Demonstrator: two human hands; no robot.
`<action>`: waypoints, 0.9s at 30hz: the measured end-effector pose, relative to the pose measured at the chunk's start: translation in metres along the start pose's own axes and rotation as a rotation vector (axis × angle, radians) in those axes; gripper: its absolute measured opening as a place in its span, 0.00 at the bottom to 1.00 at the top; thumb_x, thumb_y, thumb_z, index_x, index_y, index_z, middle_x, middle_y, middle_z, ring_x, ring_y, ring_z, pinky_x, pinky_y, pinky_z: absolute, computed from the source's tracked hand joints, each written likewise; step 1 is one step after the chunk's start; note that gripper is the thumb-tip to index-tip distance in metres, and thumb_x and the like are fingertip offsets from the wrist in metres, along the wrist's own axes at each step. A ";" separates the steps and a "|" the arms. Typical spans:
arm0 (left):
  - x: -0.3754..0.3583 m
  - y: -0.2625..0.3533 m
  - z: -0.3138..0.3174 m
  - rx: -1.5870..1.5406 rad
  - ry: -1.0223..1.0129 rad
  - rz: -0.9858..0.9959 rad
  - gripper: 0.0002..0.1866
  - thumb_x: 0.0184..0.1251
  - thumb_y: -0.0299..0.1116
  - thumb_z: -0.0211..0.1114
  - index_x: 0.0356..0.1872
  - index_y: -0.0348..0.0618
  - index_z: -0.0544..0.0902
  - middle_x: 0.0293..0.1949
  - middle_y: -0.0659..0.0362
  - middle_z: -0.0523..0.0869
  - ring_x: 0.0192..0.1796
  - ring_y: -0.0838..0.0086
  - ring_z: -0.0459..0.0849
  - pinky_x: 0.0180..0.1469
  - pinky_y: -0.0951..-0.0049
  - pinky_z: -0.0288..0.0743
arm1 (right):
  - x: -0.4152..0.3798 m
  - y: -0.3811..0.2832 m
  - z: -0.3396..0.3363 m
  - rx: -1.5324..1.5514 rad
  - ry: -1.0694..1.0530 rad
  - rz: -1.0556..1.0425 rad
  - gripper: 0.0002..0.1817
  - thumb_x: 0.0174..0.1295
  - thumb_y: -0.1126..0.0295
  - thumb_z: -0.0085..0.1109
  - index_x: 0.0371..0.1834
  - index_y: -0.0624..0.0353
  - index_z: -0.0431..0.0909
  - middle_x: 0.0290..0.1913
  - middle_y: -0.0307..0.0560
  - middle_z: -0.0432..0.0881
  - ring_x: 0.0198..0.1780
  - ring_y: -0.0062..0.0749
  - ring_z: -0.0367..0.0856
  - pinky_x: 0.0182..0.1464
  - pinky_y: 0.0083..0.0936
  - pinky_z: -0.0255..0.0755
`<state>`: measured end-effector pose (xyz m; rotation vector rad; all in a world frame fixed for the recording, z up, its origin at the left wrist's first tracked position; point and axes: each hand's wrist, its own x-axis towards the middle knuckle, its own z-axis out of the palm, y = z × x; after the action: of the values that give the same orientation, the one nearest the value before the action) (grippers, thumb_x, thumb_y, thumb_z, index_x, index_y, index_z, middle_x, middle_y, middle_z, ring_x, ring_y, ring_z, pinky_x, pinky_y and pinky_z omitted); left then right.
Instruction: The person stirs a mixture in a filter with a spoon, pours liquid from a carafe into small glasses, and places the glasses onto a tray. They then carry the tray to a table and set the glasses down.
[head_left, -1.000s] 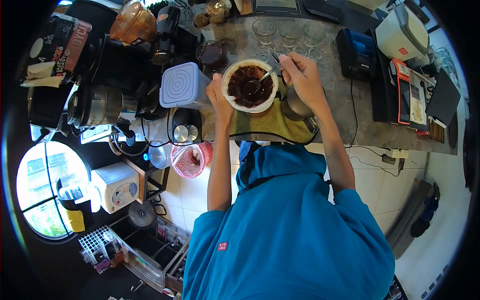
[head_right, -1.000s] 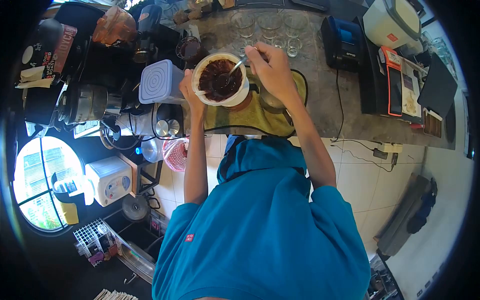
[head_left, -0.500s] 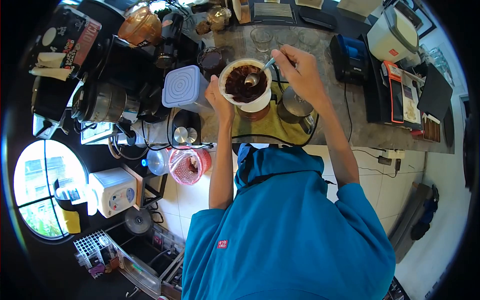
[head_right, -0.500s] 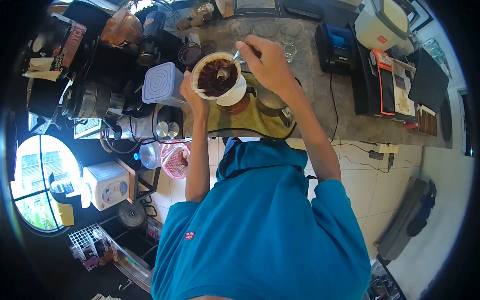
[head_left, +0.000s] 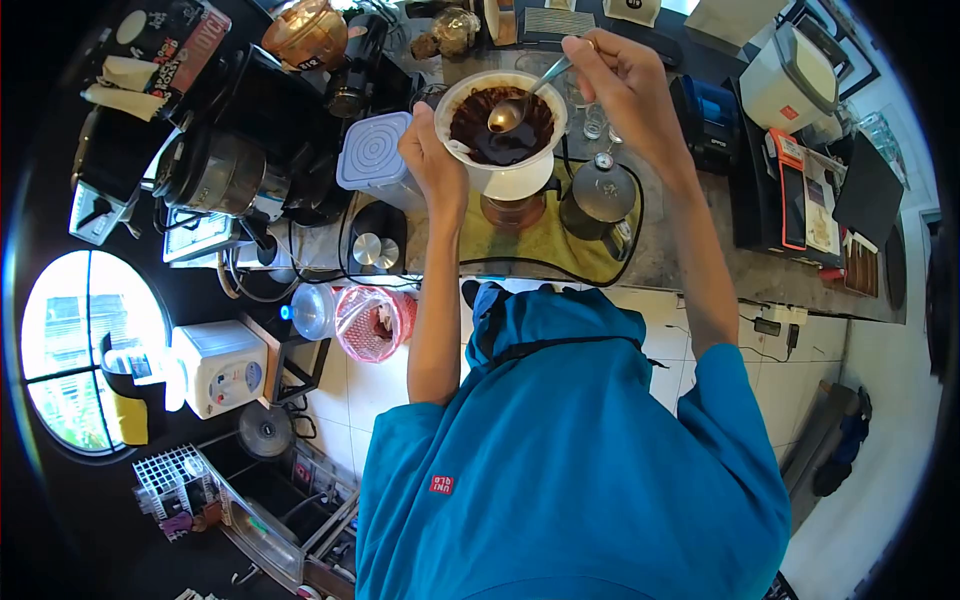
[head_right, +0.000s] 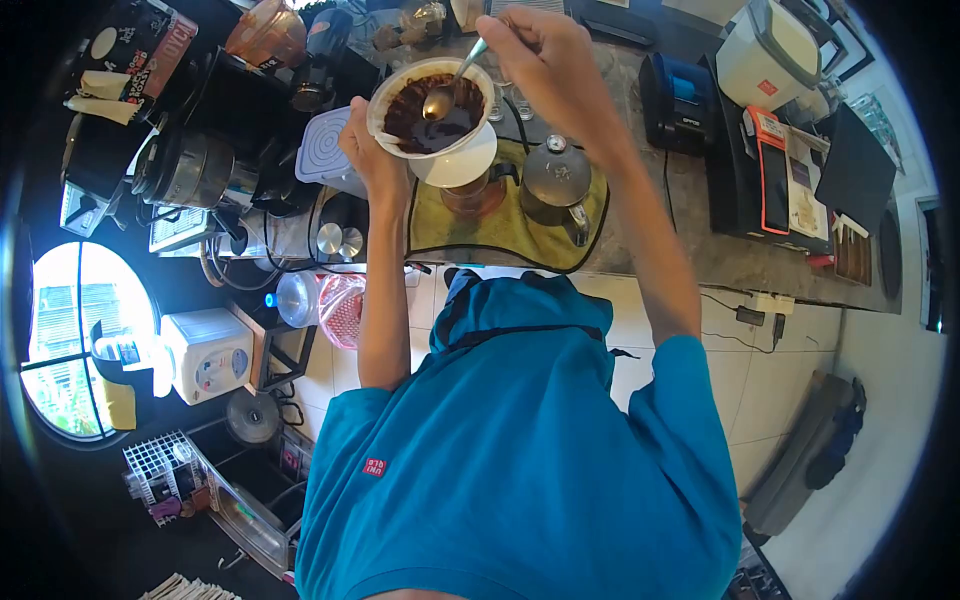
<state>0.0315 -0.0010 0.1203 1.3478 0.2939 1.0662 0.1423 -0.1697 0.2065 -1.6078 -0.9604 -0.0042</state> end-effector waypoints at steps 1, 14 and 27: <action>0.001 0.003 -0.001 0.001 -0.026 0.013 0.25 0.79 0.40 0.47 0.17 0.42 0.72 0.20 0.67 0.74 0.25 0.87 0.67 0.29 0.79 0.62 | 0.003 -0.004 0.000 0.013 -0.023 -0.063 0.17 0.72 0.61 0.52 0.27 0.60 0.76 0.18 0.30 0.67 0.21 0.10 0.60 0.24 0.15 0.53; 0.012 0.008 -0.004 0.008 0.019 0.001 0.28 0.78 0.40 0.46 0.15 0.37 0.74 0.16 0.66 0.74 0.21 0.85 0.66 0.25 0.75 0.59 | 0.016 -0.045 -0.002 -0.010 0.012 -0.021 0.19 0.71 0.62 0.52 0.22 0.59 0.71 0.16 0.33 0.67 0.19 0.14 0.62 0.20 0.18 0.56; 0.012 -0.003 -0.009 -0.034 -0.012 0.024 0.23 0.78 0.40 0.50 0.18 0.47 0.71 0.20 0.68 0.74 0.23 0.88 0.68 0.26 0.80 0.62 | 0.017 -0.041 -0.001 -0.035 0.021 0.005 0.19 0.70 0.63 0.53 0.21 0.59 0.68 0.16 0.33 0.65 0.19 0.14 0.60 0.20 0.19 0.54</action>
<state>0.0327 0.0141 0.1202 1.3299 0.2498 1.0781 0.1312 -0.1626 0.2488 -1.6396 -0.9442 -0.0349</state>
